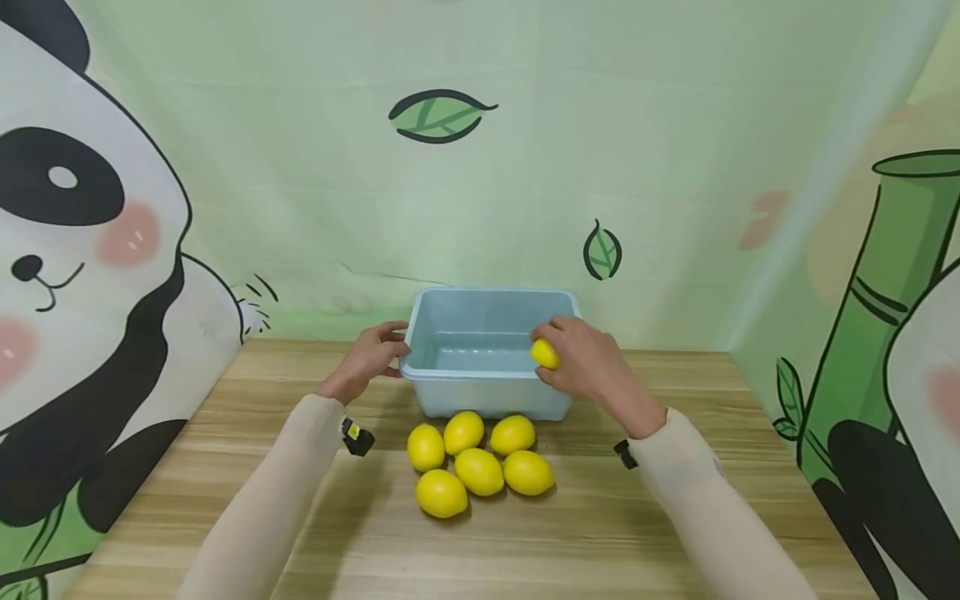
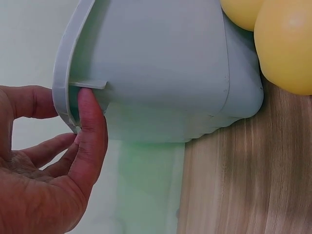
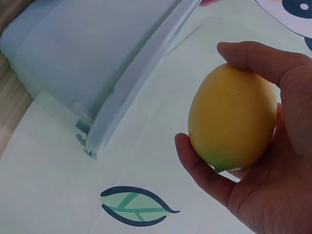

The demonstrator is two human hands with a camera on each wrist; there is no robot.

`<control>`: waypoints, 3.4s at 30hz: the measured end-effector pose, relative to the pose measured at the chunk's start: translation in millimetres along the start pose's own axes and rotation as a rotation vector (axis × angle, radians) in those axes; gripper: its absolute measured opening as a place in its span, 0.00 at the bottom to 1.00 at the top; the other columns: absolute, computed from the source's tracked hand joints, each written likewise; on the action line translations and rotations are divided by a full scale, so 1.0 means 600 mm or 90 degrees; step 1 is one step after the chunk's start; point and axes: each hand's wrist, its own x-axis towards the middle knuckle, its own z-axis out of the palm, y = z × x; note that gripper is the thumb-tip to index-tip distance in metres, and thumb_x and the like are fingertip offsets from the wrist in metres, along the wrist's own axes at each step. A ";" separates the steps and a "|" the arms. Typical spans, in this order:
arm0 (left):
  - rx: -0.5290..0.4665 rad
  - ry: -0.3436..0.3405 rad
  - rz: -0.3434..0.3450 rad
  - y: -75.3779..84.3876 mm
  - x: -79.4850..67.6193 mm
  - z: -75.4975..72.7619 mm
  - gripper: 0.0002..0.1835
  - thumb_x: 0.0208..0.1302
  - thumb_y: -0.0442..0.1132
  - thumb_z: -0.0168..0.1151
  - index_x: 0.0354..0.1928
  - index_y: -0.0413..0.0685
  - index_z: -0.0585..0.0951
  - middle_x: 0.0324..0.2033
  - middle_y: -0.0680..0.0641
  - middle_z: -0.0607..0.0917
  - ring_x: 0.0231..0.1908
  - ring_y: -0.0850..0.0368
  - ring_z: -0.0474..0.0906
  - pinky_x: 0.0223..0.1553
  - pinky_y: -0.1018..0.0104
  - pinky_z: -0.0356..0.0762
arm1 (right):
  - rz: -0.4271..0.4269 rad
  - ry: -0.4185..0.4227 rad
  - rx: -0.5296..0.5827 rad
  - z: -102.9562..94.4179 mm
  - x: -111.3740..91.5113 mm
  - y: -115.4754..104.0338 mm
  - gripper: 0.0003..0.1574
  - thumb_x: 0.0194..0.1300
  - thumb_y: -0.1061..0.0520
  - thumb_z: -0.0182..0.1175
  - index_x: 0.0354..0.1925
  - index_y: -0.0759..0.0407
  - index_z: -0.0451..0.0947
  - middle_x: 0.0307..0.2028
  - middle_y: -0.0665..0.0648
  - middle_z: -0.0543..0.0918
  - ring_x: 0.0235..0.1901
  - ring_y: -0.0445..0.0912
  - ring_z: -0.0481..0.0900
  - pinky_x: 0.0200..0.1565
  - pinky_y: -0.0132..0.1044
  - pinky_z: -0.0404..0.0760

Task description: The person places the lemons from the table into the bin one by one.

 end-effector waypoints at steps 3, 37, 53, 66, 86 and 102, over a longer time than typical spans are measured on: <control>0.001 0.005 -0.004 -0.001 0.002 -0.001 0.33 0.65 0.39 0.56 0.72 0.50 0.64 0.64 0.40 0.71 0.57 0.43 0.76 0.46 0.57 0.86 | 0.004 -0.006 0.002 -0.004 0.015 0.005 0.26 0.56 0.50 0.70 0.52 0.54 0.79 0.47 0.56 0.81 0.37 0.51 0.78 0.28 0.41 0.78; 0.006 -0.002 -0.005 -0.001 0.002 -0.003 0.33 0.65 0.40 0.57 0.72 0.51 0.64 0.63 0.41 0.73 0.55 0.43 0.78 0.43 0.58 0.86 | 0.064 -0.149 0.003 -0.023 0.175 0.039 0.26 0.58 0.50 0.66 0.55 0.54 0.77 0.45 0.58 0.82 0.41 0.53 0.74 0.43 0.45 0.77; 0.008 -0.001 -0.005 0.002 0.000 -0.004 0.33 0.64 0.40 0.57 0.72 0.51 0.64 0.63 0.41 0.72 0.56 0.42 0.77 0.43 0.59 0.86 | 0.107 -0.233 0.047 -0.011 0.219 0.044 0.27 0.57 0.52 0.68 0.56 0.53 0.76 0.49 0.58 0.80 0.45 0.53 0.74 0.46 0.44 0.77; 0.002 -0.013 -0.005 -0.001 0.000 -0.006 0.34 0.65 0.39 0.57 0.73 0.50 0.63 0.64 0.40 0.71 0.59 0.39 0.75 0.42 0.59 0.86 | 0.129 -0.305 0.071 0.019 0.242 0.055 0.28 0.59 0.53 0.67 0.58 0.53 0.75 0.54 0.60 0.77 0.48 0.55 0.72 0.51 0.47 0.78; 0.000 -0.013 -0.006 0.003 -0.001 -0.006 0.34 0.65 0.39 0.57 0.73 0.49 0.63 0.64 0.40 0.71 0.59 0.39 0.76 0.42 0.59 0.87 | 0.139 -0.339 0.058 0.017 0.240 0.061 0.32 0.61 0.51 0.66 0.63 0.52 0.71 0.60 0.61 0.75 0.54 0.55 0.74 0.57 0.53 0.77; 0.009 -0.004 -0.004 0.003 -0.005 -0.001 0.33 0.65 0.39 0.57 0.72 0.49 0.63 0.64 0.40 0.71 0.55 0.43 0.77 0.44 0.58 0.86 | 0.078 -0.256 0.004 -0.019 0.203 0.023 0.31 0.61 0.47 0.65 0.61 0.51 0.73 0.61 0.60 0.76 0.59 0.56 0.73 0.60 0.55 0.76</control>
